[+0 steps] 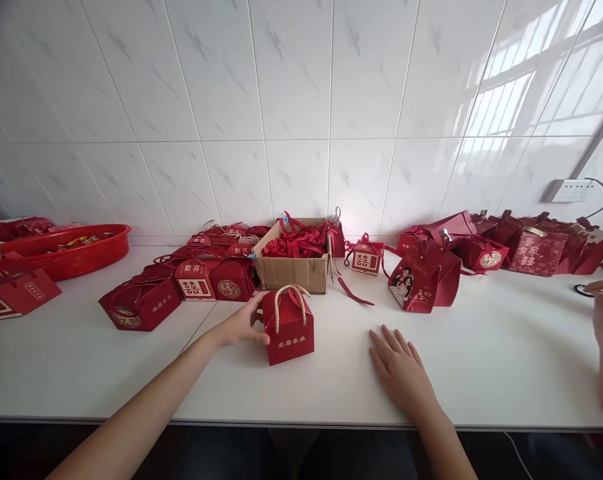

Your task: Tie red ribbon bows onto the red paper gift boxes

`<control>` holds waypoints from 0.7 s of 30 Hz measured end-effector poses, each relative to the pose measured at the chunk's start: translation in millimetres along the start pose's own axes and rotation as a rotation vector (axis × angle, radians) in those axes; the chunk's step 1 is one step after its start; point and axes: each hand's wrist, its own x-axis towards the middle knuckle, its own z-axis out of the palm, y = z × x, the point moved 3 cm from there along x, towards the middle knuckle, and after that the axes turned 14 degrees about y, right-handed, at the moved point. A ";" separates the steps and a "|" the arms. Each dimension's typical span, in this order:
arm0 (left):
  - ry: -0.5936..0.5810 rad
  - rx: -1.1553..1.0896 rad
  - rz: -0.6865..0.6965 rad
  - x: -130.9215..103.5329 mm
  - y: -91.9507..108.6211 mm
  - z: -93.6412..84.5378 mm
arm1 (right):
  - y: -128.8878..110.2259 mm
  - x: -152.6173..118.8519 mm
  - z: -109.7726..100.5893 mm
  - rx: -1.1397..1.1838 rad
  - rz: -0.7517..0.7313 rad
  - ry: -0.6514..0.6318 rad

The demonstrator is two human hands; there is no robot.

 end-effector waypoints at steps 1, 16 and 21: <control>0.005 -0.017 0.009 4.6 -3.7 -2.1 | 0.4 -0.3 0.4 0.005 0.000 0.000; 0.071 0.029 0.140 7.7 -39.8 -2.1 | -110.5 26.9 -54.9 0.894 0.056 0.019; 0.120 0.050 0.159 9.3 -47.3 -1.2 | -140.6 34.6 -69.0 1.004 -0.034 0.144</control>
